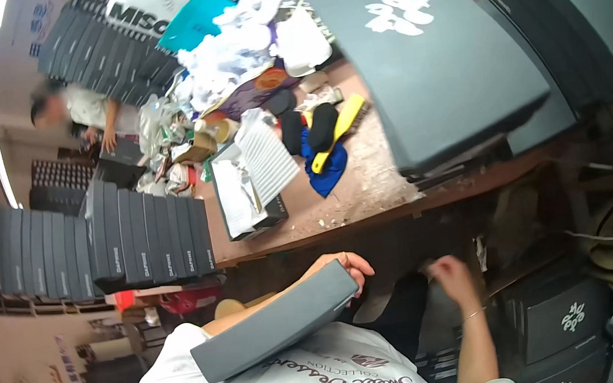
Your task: Packaging silver high-heeled shoes into boxes, including wrapping with tissue and applying labels.
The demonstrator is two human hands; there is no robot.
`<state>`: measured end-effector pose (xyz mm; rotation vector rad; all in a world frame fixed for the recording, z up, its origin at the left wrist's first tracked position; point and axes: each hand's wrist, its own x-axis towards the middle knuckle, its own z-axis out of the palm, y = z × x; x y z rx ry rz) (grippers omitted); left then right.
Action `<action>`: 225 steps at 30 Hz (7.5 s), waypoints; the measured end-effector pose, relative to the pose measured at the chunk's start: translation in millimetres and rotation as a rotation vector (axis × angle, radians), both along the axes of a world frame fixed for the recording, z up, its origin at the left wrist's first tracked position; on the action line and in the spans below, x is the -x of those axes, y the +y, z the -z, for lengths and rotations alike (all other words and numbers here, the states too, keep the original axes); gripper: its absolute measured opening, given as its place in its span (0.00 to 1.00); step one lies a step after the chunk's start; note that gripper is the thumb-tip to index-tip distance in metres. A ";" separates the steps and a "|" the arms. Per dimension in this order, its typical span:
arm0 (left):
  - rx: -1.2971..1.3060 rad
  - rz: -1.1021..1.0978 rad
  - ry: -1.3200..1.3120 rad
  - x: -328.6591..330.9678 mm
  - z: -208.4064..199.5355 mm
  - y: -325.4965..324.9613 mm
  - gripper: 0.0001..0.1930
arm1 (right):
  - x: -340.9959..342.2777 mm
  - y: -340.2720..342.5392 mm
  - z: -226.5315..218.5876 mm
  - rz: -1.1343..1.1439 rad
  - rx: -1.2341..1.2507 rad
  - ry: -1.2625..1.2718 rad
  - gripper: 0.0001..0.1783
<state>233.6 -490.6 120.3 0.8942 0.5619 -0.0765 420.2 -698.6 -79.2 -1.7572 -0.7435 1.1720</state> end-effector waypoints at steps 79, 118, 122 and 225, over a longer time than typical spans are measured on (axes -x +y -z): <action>-1.538 -0.419 0.986 279.7 124.4 380.0 0.32 | 186.7 630.5 -164.9 -0.339 -0.326 -0.266 0.11; -1.533 -0.435 0.969 281.6 121.5 376.0 0.31 | 203.3 664.5 -123.7 -0.337 -0.709 -0.775 0.25; -1.538 -0.441 0.972 278.7 121.9 377.5 0.32 | 217.1 669.8 -133.8 -0.385 -0.703 -0.849 0.23; -1.556 -0.494 0.949 283.9 126.5 376.1 0.31 | 230.2 552.9 -59.9 -0.195 -0.026 -0.174 0.08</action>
